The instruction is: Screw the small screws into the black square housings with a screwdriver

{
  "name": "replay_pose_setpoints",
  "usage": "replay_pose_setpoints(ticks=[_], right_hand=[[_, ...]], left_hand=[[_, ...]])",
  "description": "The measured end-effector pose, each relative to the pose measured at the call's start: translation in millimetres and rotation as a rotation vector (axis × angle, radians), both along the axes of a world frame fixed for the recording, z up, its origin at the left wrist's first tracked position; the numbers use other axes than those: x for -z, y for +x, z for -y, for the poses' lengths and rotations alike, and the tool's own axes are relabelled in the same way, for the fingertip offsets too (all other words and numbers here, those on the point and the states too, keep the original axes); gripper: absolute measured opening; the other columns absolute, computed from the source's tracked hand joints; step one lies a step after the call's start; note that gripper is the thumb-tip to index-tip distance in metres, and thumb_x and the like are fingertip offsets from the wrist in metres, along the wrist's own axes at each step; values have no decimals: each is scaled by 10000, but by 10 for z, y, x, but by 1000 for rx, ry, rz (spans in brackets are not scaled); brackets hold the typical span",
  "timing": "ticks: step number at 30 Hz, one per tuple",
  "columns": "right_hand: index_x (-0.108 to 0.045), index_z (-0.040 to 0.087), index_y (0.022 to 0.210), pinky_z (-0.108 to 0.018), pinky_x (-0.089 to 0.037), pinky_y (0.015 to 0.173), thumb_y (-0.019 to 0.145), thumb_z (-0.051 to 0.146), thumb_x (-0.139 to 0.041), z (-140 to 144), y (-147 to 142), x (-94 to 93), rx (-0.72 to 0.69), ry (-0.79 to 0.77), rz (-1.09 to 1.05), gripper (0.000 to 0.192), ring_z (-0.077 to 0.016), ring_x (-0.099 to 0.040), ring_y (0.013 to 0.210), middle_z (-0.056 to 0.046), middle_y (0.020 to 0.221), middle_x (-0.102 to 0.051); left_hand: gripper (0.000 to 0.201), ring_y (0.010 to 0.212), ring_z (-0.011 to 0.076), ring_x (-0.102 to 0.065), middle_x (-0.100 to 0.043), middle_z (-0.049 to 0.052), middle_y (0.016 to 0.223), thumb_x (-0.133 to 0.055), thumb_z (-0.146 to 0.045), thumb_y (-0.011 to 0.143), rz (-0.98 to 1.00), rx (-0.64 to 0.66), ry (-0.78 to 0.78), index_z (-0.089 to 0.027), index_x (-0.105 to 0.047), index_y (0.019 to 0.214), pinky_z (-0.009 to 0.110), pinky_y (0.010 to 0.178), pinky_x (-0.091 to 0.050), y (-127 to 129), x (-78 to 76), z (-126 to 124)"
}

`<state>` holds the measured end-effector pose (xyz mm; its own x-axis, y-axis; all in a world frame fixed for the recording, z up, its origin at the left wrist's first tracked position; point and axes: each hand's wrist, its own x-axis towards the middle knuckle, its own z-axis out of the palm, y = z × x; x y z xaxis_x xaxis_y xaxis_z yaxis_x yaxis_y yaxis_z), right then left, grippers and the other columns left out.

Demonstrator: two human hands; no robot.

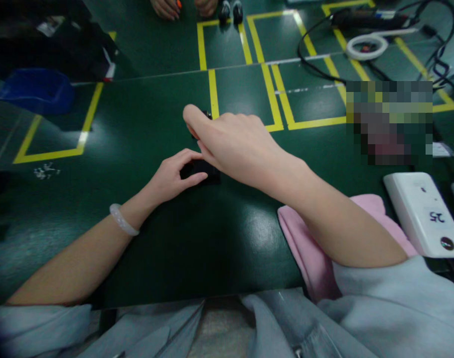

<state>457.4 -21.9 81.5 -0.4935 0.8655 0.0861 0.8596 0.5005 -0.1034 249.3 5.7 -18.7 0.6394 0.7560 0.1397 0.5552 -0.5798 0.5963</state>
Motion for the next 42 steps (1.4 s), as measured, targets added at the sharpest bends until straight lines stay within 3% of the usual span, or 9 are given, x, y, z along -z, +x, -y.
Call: replay_pose_setpoints(ticks=[12,17,23,32,38,42], right_hand=[[-470,212,1172,-280,-214,547,943,322,-293,-13,12,9,-6,20,28,310,-164,-538,640,-41,797,-615],[-435,195,1199,-282,-267,555,924,278,-312,-3,27,-6,-37,14,5,313,-180,-550,655,-44,831,-615],[-460,213,1214,-281,-250,573,947,390,-308,-14,-12,11,7,-9,29,354,-194,-590,716,-71,911,-662],[-444,189,1200,-292,-263,556,906,263,-340,7,-2,-11,-37,7,14,321,-211,-599,704,-46,869,-641],[-460,222,1183,-298,-237,556,952,370,-282,-6,-9,-17,-21,-10,58,327,-208,-587,719,-82,908,-662],[-444,214,1191,-290,-244,551,941,329,-289,8,-2,-27,-3,-19,36,316,-189,-559,664,-53,845,-637]], left_hand=[[380,1001,189,-581,-616,43,1095,-556,-457,896,3,-4,-4,-176,-588,1150,282,854,-447,-10,-14,7],[380,1013,190,-580,-613,47,1114,-556,-451,898,2,3,-14,-178,-586,1160,283,853,-448,-13,-4,6],[374,995,188,-584,-616,43,1083,-571,-449,891,20,3,12,-177,-588,1147,282,848,-446,-13,16,-4],[382,1002,188,-581,-612,43,1089,-558,-460,896,9,13,10,-181,-584,1155,285,864,-443,-12,0,-2],[376,993,191,-582,-616,42,1075,-560,-469,891,14,4,12,-181,-590,1132,284,843,-448,-6,8,2],[384,999,195,-585,-618,44,1093,-542,-473,895,1,-10,-8,-189,-585,1149,293,850,-453,-3,-2,9]])
